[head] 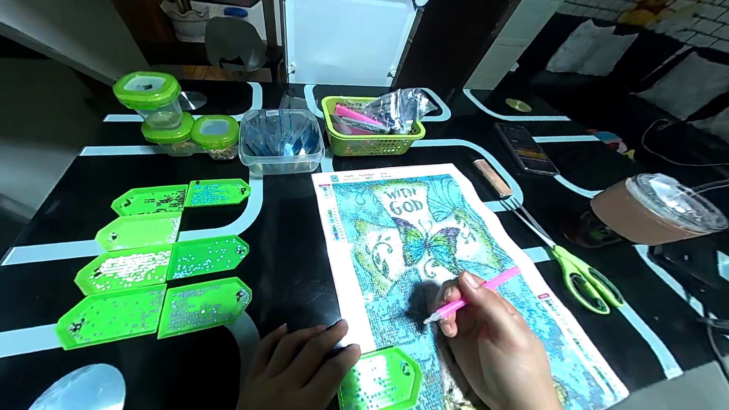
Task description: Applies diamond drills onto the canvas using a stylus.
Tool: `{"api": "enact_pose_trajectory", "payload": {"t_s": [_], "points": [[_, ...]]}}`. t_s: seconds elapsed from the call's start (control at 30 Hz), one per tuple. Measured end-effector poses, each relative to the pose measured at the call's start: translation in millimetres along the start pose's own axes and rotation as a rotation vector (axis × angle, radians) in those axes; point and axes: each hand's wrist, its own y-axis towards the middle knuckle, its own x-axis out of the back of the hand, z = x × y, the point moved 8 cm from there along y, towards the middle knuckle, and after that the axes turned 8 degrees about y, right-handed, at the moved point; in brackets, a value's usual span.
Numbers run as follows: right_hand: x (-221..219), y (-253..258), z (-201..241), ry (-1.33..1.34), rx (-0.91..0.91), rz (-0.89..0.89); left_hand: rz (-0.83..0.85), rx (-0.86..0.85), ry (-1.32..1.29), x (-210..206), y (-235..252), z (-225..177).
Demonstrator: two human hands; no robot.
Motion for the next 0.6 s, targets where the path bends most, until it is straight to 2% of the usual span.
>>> {"api": "enact_pose_trajectory", "payload": {"t_s": [0.07, 0.2, 0.27, 0.47, 0.6], "points": [[-6, -5, 3, -0.139, 0.017, 0.085, -0.006, -0.002, 0.001, 0, 0, 0], [-41, -32, 7, -0.444, 0.195, 0.456, -0.029, -0.004, 0.004, -1, -1, 0], [-52, -39, 2, -0.556, 0.279, 0.572, -0.044, -0.003, 0.013, -1, -1, 0], [-63, -45, -6, -0.694, 0.383, 0.668, -0.087, -0.001, 0.025, -1, -2, 0], [-63, -46, -7, -0.698, 0.391, 0.676, -0.089, 0.0, 0.031, -2, -2, 0]]}}
